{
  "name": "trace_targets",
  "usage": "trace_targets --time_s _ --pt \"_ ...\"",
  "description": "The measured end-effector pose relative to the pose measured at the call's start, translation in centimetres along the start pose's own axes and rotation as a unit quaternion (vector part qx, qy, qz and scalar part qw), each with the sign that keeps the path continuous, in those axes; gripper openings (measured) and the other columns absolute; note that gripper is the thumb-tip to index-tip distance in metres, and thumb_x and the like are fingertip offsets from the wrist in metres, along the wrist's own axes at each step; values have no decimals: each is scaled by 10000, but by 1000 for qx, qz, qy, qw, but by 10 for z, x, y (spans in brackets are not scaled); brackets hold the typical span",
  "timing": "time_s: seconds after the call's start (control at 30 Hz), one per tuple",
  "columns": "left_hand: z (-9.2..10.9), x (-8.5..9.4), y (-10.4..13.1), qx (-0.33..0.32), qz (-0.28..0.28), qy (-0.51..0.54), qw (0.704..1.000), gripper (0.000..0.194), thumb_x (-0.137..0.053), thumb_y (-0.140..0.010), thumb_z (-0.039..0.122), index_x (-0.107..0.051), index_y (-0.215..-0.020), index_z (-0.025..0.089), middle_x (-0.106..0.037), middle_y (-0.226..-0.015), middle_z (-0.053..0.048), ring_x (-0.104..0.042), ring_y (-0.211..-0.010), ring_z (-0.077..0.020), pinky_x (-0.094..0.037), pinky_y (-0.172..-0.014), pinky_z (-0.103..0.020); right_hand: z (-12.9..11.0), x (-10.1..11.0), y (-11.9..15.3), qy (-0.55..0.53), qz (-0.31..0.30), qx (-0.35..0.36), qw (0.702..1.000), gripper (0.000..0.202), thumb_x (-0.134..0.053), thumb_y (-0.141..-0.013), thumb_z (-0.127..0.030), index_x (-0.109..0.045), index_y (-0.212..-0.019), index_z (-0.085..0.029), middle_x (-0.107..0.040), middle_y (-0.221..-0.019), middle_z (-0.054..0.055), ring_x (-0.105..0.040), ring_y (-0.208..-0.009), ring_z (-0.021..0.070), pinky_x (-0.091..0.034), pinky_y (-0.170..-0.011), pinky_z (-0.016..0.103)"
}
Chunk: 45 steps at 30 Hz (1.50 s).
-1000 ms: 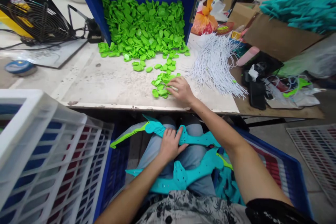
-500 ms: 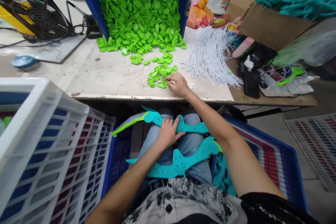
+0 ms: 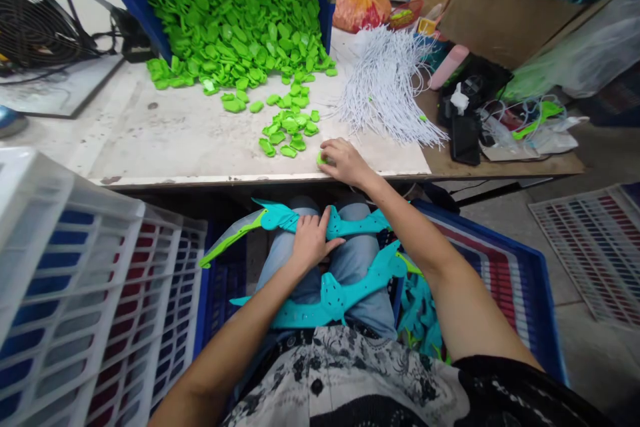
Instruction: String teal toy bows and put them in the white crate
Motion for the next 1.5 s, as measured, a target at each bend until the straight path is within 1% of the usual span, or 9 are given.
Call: trace_targets --time_s 0.2,0.37,0.47,0.63,0.77,0.93,1.17,1.37,1.5 --pt "-16 18 -8 -50 -139 -3 989 871 -628 -810 485 -235 -1457 53 -638 -1028 -199 -584 -1003 -331 -400 -853 -381 -7 8 11 -29 -6 -13 999 108 -604 -813 -242 -620 -877 -157 -670 -959 96 -543 -926 243 -398 -876 403" --pt "-30 23 -26 13 -234 130 963 987 -685 -749 423 -141 -1476 37 -619 -1150 -230 -599 -1048 -336 -436 -826 -352 -38 1 90 -135 25 20 990 213 -584 -864 -324 -625 -1021 -187 -673 -1099 82 -574 -1021 217 -440 -902 390" --pt "-41 24 -42 56 -278 333 899 733 -578 -792 329 -315 -1433 89 -607 -1216 -151 -603 -1021 -250 -449 -788 -286 -54 -18 139 -117 0 15 993 203 -554 -888 -310 -648 -1008 -176 -680 -1108 101 -585 -1004 218 -468 -878 397" --pt "-45 17 -58 178 -321 556 746 403 -627 -743 363 -655 -1072 132 -669 -809 -29 -557 -691 -142 -425 -648 -248 -64 -42 158 -94 -5 5 996 222 -505 -911 -263 -667 -1022 -159 -665 -1162 112 -569 -1050 231 -477 -898 421" --pt "-45 12 -57 192 -318 607 703 362 -689 -700 418 -674 -919 129 -617 -727 -3 -500 -634 -102 -407 -640 -233 -64 -45 152 -103 -13 -37 994 221 -508 -906 -278 -675 -1026 -198 -654 -1186 103 -552 -1103 249 -460 -933 458" --pt "-45 10 -54 125 -313 564 753 505 -684 -685 523 -635 -990 123 -543 -694 12 -453 -608 -100 -349 -562 -217 -70 -47 154 -166 -15 -130 977 222 -558 -873 -284 -637 -1075 -240 -667 -1130 84 -562 -1104 247 -456 -964 456" --pt "-42 -1 -51 83 -237 477 842 512 -661 -691 494 -616 -1037 119 -577 -738 -6 -506 -657 -132 -378 -566 -228 -63 -51 142 -203 -82 -315 923 803 -758 -670 -245 -390 -1381 -176 -588 -1230 143 -602 -1041 257 -494 -894 398" --pt "-45 -9 -54 110 -222 505 827 501 -661 -682 472 -610 -999 88 -632 -788 -44 -569 -706 -169 -446 -613 -260 -57 -49 132 -149 -170 -280 933 690 -748 -691 -308 -488 -1323 -216 -654 -1141 95 -611 -1013 262 -493 -842 385" --pt "-40 0 -49 77 -171 432 882 438 -633 -749 355 -580 -1106 106 -656 -872 -61 -610 -795 -196 -484 -711 -292 -61 -24 104 -68 -133 -198 969 309 -664 -777 -303 -659 -1076 -222 -694 -961 75 -616 -909 247 -483 -778 360"
Point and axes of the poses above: each hand's wrist, its own y-axis away from the middle knuckle, its own x-axis out of the back of the hand, z = x × y, the point moved 1 cm from there along -y, towards the middle knuckle
